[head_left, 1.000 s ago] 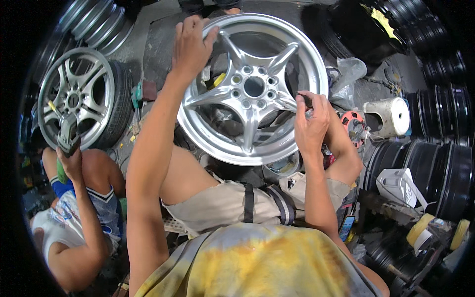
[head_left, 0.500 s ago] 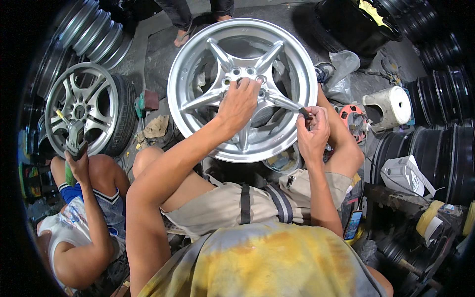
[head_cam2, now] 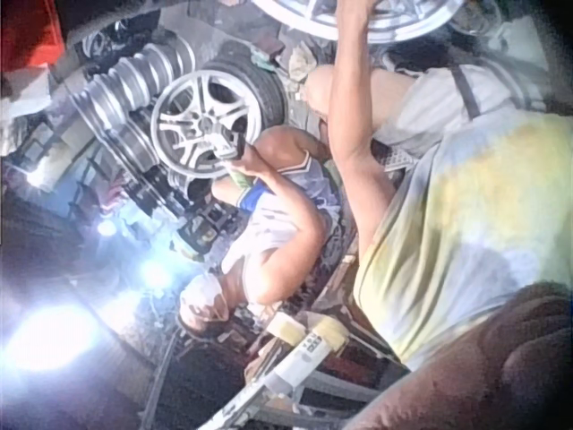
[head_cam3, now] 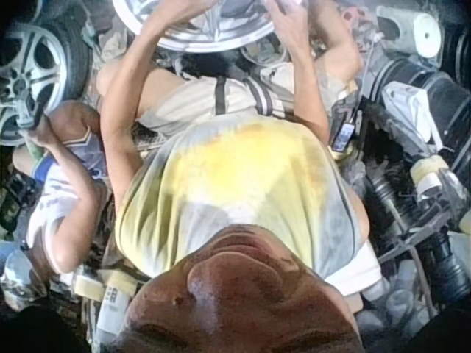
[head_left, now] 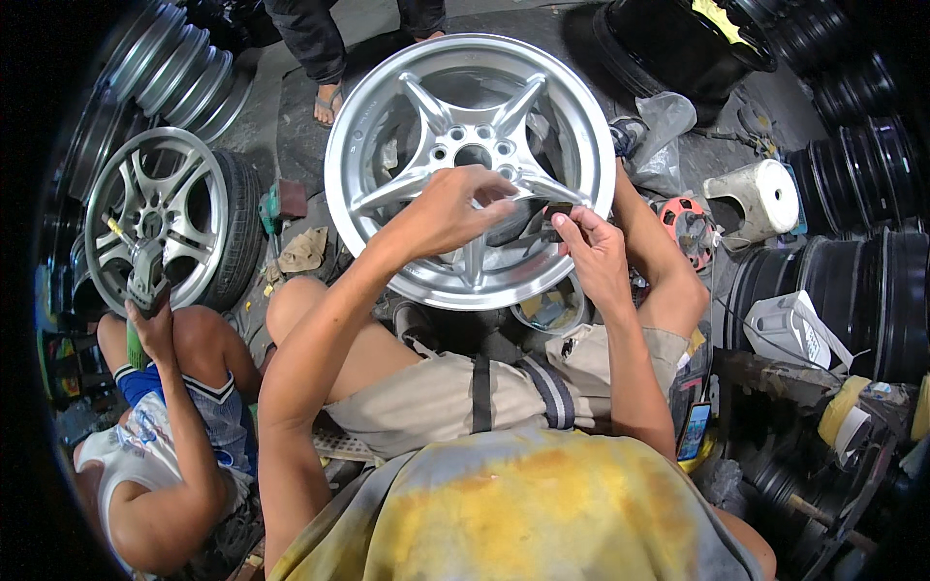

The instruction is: The person cleans a silver car wheel rim using a yellow cloth and a small black abrasive pad. They wipe the rim's surface and spokes, then use the pad to scrub the bolt holes and edges. The person flips the rim over to clean the back side and continues wiping with the cloth.

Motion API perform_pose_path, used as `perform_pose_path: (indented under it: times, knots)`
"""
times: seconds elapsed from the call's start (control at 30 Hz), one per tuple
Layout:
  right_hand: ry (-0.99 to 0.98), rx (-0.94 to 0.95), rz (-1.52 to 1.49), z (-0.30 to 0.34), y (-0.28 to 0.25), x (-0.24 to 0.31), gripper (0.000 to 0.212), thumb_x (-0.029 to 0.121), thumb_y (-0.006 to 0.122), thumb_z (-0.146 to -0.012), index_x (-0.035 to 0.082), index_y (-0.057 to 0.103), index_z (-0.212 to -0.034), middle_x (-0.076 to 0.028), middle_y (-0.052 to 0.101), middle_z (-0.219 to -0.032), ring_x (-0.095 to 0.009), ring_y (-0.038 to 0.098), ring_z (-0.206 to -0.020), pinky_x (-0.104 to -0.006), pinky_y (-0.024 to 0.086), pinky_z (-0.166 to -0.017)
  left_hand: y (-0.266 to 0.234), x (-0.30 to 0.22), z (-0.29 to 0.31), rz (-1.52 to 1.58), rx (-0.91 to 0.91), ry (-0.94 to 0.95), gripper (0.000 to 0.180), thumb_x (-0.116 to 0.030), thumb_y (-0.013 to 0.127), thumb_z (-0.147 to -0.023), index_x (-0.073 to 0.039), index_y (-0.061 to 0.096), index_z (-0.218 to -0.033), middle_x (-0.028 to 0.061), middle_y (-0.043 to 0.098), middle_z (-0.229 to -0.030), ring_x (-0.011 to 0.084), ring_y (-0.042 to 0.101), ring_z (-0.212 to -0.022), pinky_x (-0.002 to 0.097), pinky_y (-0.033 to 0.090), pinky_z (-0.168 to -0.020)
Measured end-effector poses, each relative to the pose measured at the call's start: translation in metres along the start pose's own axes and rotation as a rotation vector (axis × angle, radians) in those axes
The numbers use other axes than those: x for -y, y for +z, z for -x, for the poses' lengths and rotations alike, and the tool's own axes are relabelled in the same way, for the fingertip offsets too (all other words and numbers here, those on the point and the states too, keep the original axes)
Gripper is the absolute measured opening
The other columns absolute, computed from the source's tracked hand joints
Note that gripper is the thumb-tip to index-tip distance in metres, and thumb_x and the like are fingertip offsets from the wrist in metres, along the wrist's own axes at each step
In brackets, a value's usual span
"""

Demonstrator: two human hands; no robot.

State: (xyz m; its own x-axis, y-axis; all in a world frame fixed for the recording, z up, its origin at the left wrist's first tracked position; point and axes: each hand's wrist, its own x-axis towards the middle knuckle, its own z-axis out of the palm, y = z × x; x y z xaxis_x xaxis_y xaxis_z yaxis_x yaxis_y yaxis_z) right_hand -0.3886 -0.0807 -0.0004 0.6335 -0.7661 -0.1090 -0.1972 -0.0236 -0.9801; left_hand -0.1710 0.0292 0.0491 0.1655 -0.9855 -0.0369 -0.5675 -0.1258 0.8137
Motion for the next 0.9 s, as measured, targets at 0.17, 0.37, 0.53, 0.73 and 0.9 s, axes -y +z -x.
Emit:
perform_pose_path:
  times: [0.17,0.37,0.53,0.73,0.9]
  knots:
    - [0.014,0.093,-0.059,0.004,0.001,0.013,0.023,0.020,0.072,-0.097,-0.003,0.070,-0.099,0.004,0.061,-0.073,-0.003,0.052,-0.064,-0.0208,0.042,-0.058,0.008,-0.006,-0.016,0.359,0.143,-0.075,0.033,-0.031,0.077,-0.092,0.001,0.076,-0.103,0.0048,0.071,-0.081,0.0093,0.061,-0.071,0.0261,0.050,-0.065]
    - [0.031,0.117,-0.135,0.007,-0.004,0.006,0.024,0.022,0.073,-0.097,-0.001,0.066,-0.102,0.004,0.062,-0.080,-0.003,0.053,-0.070,-0.0206,0.044,-0.062,0.020,0.002,-0.017,0.537,0.141,-0.196,0.024,-0.024,0.073,-0.095,-0.001,0.073,-0.088,0.0001,0.065,-0.075,0.0063,0.056,-0.067,0.0231,0.045,-0.061]
    - [0.099,0.110,-0.487,0.011,0.007,0.009,0.016,0.021,0.067,-0.101,0.006,0.063,-0.103,-0.002,0.066,-0.095,-0.009,0.062,-0.078,-0.0250,0.050,-0.071,0.028,0.006,-0.014,0.675,0.154,-0.215,0.021,-0.022,0.069,-0.097,-0.001,0.072,-0.097,0.0012,0.066,-0.081,0.0065,0.054,-0.069,0.0227,0.042,-0.061]
    - [0.302,0.281,-0.963,0.016,0.002,0.019,0.006,0.015,0.061,-0.103,0.009,0.061,-0.104,-0.007,0.068,-0.104,-0.017,0.067,-0.087,-0.0332,0.053,-0.078,0.024,0.000,-0.016,0.703,0.194,-0.090,0.024,-0.027,0.071,-0.097,-0.003,0.070,-0.101,-0.0032,0.065,-0.086,0.0047,0.056,-0.080,0.0213,0.045,-0.072]
    - [0.108,0.139,-0.651,0.008,0.000,0.000,0.016,0.012,0.067,-0.099,0.004,0.062,-0.113,-0.004,0.067,-0.102,-0.011,0.064,-0.091,-0.0261,0.051,-0.084,0.026,0.002,-0.022,0.711,0.178,-0.076,0.025,-0.023,0.073,-0.095,-0.002,0.072,-0.107,0.0003,0.068,-0.088,0.0061,0.058,-0.078,0.0234,0.047,-0.071]
